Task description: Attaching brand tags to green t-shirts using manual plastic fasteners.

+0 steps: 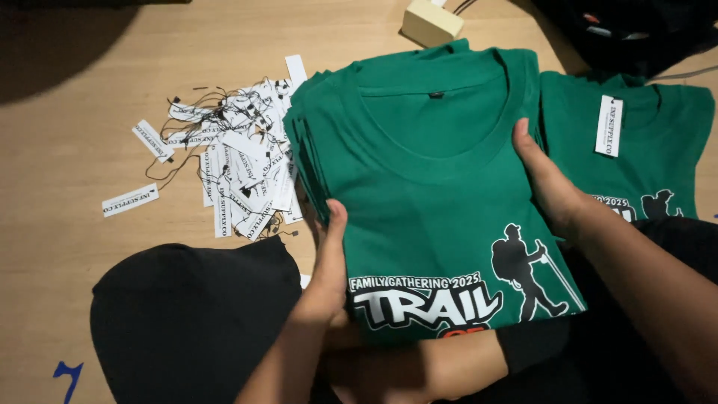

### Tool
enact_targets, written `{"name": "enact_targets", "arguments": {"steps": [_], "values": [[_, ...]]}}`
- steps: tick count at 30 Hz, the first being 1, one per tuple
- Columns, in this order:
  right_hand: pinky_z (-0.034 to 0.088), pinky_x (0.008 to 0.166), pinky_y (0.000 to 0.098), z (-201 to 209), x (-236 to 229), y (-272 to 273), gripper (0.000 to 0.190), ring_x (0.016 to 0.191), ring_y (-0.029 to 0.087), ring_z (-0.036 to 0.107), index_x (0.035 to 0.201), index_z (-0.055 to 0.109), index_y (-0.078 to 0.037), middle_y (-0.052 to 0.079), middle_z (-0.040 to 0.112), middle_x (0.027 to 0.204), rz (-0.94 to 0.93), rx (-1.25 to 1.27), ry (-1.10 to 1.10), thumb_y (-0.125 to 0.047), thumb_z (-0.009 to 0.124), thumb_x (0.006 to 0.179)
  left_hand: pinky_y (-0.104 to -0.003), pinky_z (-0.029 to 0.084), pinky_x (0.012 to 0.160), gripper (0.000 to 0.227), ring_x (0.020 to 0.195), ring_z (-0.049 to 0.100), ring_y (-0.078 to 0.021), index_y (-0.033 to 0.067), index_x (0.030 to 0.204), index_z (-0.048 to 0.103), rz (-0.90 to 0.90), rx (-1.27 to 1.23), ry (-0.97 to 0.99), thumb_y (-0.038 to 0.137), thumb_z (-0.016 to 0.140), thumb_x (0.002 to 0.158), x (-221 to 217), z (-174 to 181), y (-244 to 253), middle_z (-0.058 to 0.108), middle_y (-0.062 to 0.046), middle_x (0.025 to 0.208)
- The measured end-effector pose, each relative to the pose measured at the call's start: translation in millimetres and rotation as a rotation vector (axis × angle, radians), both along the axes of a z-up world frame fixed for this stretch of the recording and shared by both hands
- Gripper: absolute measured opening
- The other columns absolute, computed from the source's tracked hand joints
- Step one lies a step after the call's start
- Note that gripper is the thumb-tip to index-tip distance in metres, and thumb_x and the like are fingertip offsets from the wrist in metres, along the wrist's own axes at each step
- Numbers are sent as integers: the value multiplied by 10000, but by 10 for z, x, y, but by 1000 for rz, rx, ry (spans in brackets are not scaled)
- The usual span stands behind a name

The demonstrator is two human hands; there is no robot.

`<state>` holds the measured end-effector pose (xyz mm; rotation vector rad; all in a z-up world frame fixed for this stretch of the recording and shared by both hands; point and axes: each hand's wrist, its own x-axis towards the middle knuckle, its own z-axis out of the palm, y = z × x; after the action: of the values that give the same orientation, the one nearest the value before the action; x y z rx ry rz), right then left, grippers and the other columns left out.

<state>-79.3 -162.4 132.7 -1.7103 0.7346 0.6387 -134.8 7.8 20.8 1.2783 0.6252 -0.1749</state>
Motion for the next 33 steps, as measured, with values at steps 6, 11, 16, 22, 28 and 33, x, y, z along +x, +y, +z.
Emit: {"name": "enact_targets", "arguments": {"steps": [6, 11, 16, 22, 28, 33], "values": [[323, 1252, 552, 114, -84, 56, 1251, 1487, 372, 427, 1614, 358, -149, 161, 436, 1617, -20, -41, 141, -898, 360, 613, -489, 26, 1276, 1266, 1591, -9, -304, 75, 1640, -35, -183, 226, 79, 831, 504, 779, -161, 188, 137, -45, -144, 1721], [300, 1235, 488, -204, -321, -299, 1009, 1463, 234, 474, 1605, 345, -301, -16, 479, 1634, 4, 79, 234, -734, 233, 701, -464, 36, 1273, 1215, 1597, -4, -269, 106, 1642, -43, -394, 456, 170, 809, 495, 810, -473, 36, 339, -32, -103, 1728], [448, 1204, 402, -380, -503, -343, 802, 1382, 259, 648, 1556, 541, -143, 67, 660, 1572, -79, 210, 191, -565, 308, 915, -438, 47, 1270, 1164, 1603, 1, -234, 137, 1644, -51, -539, 688, 267, 787, 486, 841, -541, 127, 676, -19, -62, 1736], [221, 1299, 344, -428, -441, -489, 864, 1549, 140, 376, 1569, 423, -201, -27, 431, 1649, 120, -290, 32, -681, 245, 874, -412, 58, 1267, 1115, 1610, 7, -199, 168, 1647, -59, -696, 916, 376, 764, 476, 871, -191, 702, 868, -5, -22, 1743], [216, 1159, 541, -515, -325, -363, 822, 1504, 391, 279, 1598, 304, -16, 257, 314, 1634, 320, -592, -717, -599, 278, 1019, -532, 259, 1163, 507, 1452, 327, -352, 77, 1407, 553, -384, 1011, -673, 394, 410, 1039, 226, 774, 287, 536, -207, 1462], [126, 1250, 711, -622, -257, 8, 488, 1565, 487, 176, 1557, 513, -25, 182, 269, 1688, 611, -872, -1317, -284, 593, 1151, -546, 245, 1218, 445, 1473, 427, -317, 229, 1451, 545, -343, 1273, -785, 402, 392, 1070, 306, 306, 25, 595, -46, 1495]]}}
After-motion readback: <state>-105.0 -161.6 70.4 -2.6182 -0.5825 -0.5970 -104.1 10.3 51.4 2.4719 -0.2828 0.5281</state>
